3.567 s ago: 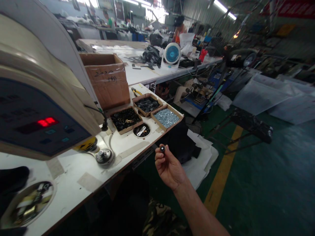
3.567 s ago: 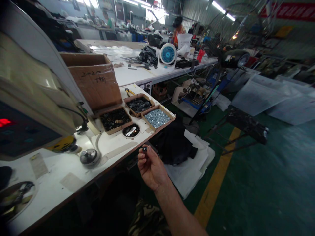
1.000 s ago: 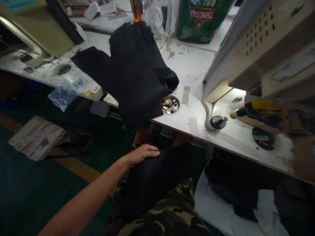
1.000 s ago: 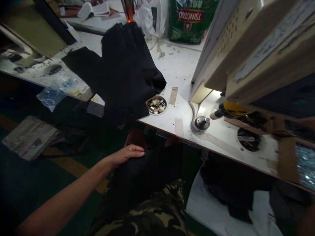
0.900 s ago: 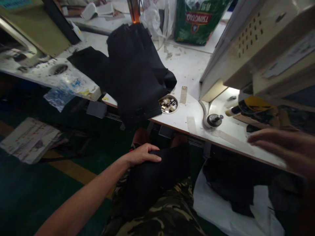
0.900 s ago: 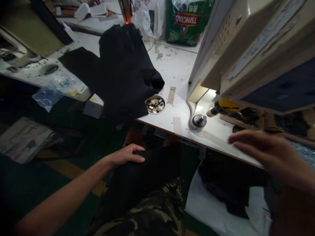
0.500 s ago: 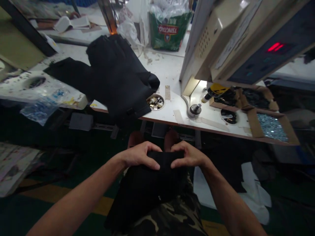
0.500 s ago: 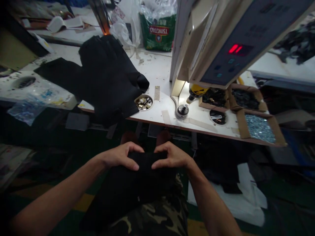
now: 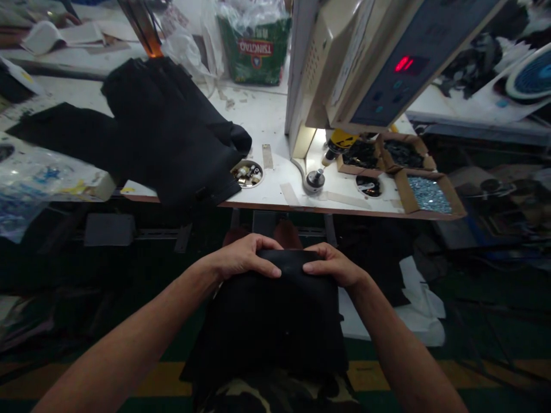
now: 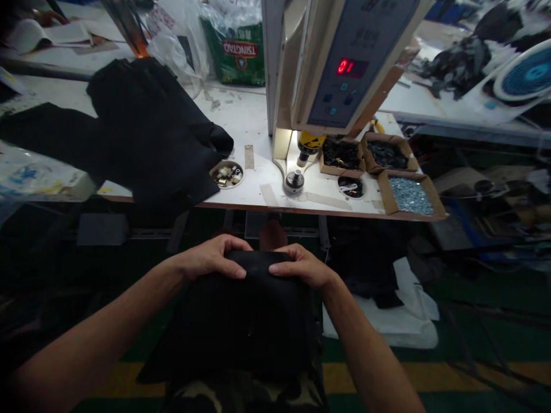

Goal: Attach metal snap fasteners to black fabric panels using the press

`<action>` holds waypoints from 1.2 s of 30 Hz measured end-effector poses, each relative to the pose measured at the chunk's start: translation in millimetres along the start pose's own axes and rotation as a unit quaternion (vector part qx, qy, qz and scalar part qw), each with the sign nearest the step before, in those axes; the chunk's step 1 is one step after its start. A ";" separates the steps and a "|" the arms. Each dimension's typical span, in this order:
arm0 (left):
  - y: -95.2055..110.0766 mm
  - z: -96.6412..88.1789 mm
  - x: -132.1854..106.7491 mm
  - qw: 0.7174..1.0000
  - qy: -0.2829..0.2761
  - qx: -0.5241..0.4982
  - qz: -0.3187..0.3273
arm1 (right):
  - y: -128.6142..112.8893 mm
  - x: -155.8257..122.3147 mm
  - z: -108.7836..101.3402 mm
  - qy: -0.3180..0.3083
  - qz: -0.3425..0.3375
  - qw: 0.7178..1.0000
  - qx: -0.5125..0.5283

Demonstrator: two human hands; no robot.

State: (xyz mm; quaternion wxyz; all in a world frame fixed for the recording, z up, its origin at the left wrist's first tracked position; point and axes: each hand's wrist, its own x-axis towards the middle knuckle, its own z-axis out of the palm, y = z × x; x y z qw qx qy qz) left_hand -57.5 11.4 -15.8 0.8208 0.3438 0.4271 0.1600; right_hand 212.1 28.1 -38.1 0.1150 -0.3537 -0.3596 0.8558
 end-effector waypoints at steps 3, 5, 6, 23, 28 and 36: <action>2.1 1.5 7.7 1.000 -0.010 -0.005 -0.004 | 1.3 -4.1 -2.7 0.005 0.000 1.000 0.028; 4.4 2.6 12.3 1.000 -0.015 -0.004 -0.008 | 1.5 -5.2 -5.9 0.007 -0.003 0.999 0.039; 5.7 3.3 14.3 1.000 -0.016 -0.003 -0.009 | 1.7 -5.6 -7.7 0.008 -0.006 0.999 0.042; 15.4 3.5 29.3 1.000 -0.022 -0.007 -0.013 | 8.4 -3.7 -21.4 0.045 -0.021 0.998 0.045; 21.3 2.4 28.3 1.000 -0.020 0.004 -0.015 | 7.0 -2.1 -22.6 0.040 -0.026 0.998 0.045; 54.1 0.8 26.3 0.979 -0.059 0.193 -0.021 | -9.2 -4.1 -32.7 0.040 -0.042 0.997 -0.043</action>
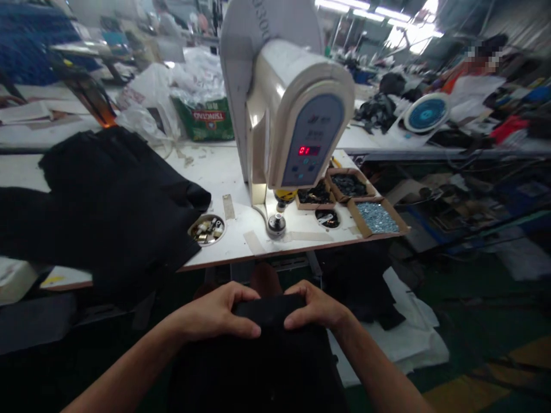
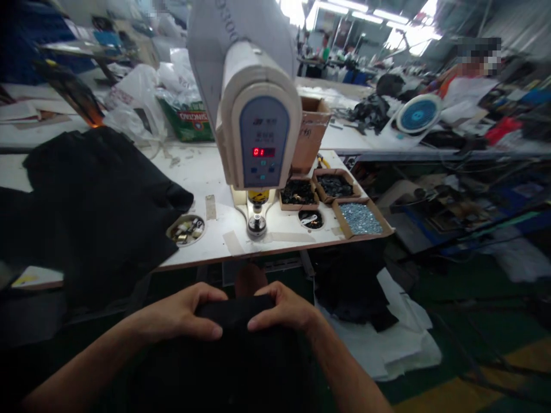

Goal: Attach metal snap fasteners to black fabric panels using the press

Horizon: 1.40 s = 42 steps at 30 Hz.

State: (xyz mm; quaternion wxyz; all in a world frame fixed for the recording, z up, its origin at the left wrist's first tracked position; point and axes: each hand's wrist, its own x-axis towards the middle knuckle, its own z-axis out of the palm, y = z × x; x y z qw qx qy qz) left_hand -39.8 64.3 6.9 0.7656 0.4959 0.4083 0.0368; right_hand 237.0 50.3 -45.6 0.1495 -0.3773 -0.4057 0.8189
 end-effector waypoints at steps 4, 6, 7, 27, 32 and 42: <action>30.0 -13.7 2.5 0.994 -0.006 0.110 0.003 | -17.4 -0.5 -11.2 0.010 -0.008 1.000 0.007; 47.9 -20.6 5.5 0.987 0.006 0.161 -0.002 | -27.4 -0.8 -17.5 0.009 -0.021 1.000 0.017; 56.8 -24.2 7.8 0.983 0.010 0.185 -0.004 | -32.6 -0.6 -20.7 0.007 -0.031 0.999 0.020; 96.8 -61.1 52.7 0.833 0.199 0.493 0.156 | -95.6 32.6 -62.1 0.068 -0.048 0.997 0.001; 92.5 -85.3 68.0 0.952 0.120 0.258 0.116 | -112.9 43.3 -74.1 0.095 -0.019 0.992 -0.086; 108.8 -117.2 104.4 0.995 0.077 0.036 0.055 | -135.8 80.1 -108.4 0.117 -0.050 0.985 -0.114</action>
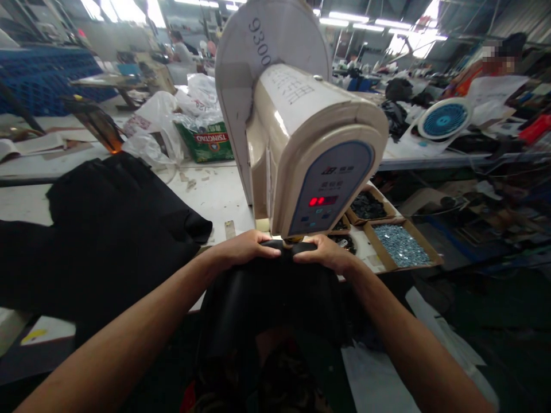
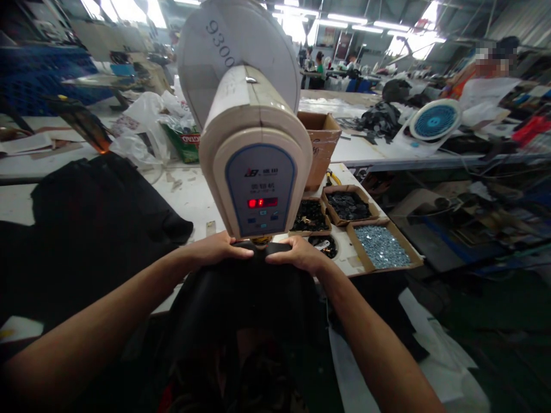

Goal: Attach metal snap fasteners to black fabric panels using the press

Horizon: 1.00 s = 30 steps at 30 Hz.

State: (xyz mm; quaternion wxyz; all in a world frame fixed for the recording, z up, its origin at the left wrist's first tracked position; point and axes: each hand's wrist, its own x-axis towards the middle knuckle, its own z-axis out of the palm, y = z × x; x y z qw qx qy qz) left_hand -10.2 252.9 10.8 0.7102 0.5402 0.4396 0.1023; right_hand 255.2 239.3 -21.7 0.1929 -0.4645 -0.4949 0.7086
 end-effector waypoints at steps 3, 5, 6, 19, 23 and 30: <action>2.1 -4.3 7.1 1.000 0.010 -0.014 0.010 | 1.7 8.7 -4.3 -0.008 -0.003 0.999 0.033; 1.2 -6.1 11.6 1.000 0.017 -0.012 0.005 | 3.7 12.1 -6.1 -0.022 -0.004 0.998 0.055; 0.6 -6.6 13.6 1.000 0.020 -0.010 0.003 | 4.7 13.1 -6.8 -0.027 -0.004 0.998 0.063; -0.2 -11.9 21.3 1.000 0.010 0.007 -0.001 | 6.2 15.3 -7.5 -0.013 0.005 0.998 0.065; -1.5 -11.5 21.2 1.000 0.014 0.009 0.008 | 4.6 14.5 -6.2 -0.005 0.014 0.998 0.058; -0.2 -8.4 20.2 0.999 0.017 0.010 0.028 | 3.7 15.0 -4.7 -0.011 -0.007 0.999 0.043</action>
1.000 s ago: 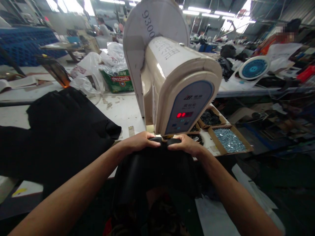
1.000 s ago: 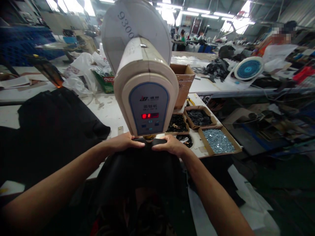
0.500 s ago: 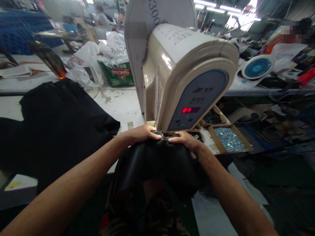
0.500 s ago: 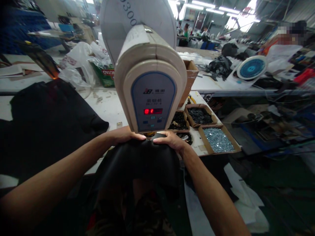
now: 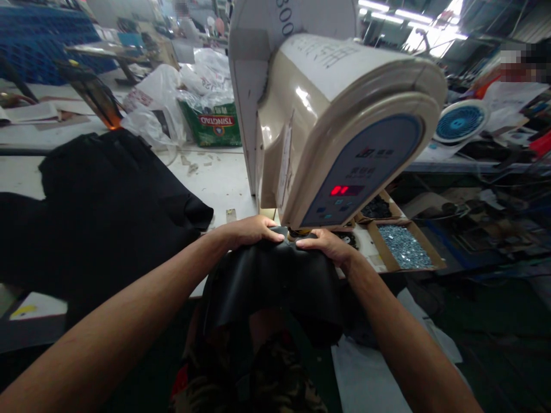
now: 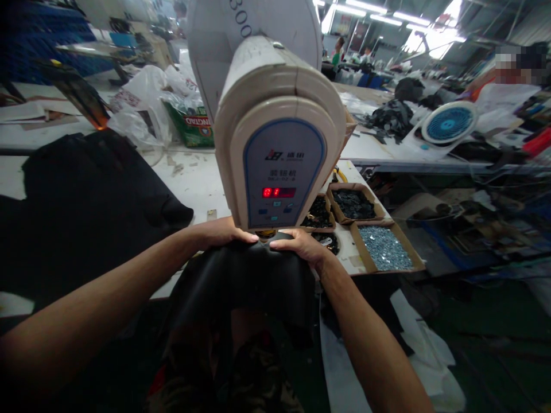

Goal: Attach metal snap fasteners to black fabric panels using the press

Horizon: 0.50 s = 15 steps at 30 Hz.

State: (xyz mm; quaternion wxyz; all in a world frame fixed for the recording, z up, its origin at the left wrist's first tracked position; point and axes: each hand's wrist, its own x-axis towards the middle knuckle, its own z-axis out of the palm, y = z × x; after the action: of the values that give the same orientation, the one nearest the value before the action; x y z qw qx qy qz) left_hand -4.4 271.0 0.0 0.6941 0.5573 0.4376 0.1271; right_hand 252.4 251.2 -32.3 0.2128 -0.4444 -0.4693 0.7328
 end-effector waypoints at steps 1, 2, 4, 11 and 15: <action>0.1 0.1 0.2 1.000 0.002 0.003 0.000 | 0.1 0.2 -0.2 -0.001 -0.003 1.000 -0.002; 0.2 0.0 0.5 1.000 0.004 0.008 -0.001 | 0.2 0.4 -0.5 -0.003 -0.005 1.000 -0.005; 0.0 -0.3 1.0 1.000 0.008 0.015 -0.003 | 0.4 0.6 -1.2 -0.007 -0.005 1.000 -0.011; 0.2 1.7 -2.1 1.000 0.009 0.018 0.006 | 1.0 -0.3 -1.3 0.001 0.000 1.000 -0.016; 1.7 3.1 -3.7 1.000 0.013 0.019 0.009 | 1.7 0.0 -1.1 0.009 0.001 1.000 -0.022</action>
State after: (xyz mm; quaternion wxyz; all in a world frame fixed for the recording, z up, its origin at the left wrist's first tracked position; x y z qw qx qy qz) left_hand -3.7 267.1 3.2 0.6764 0.5727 0.4438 0.1324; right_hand 253.5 250.9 -34.0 0.2063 -0.4556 -0.4829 0.7188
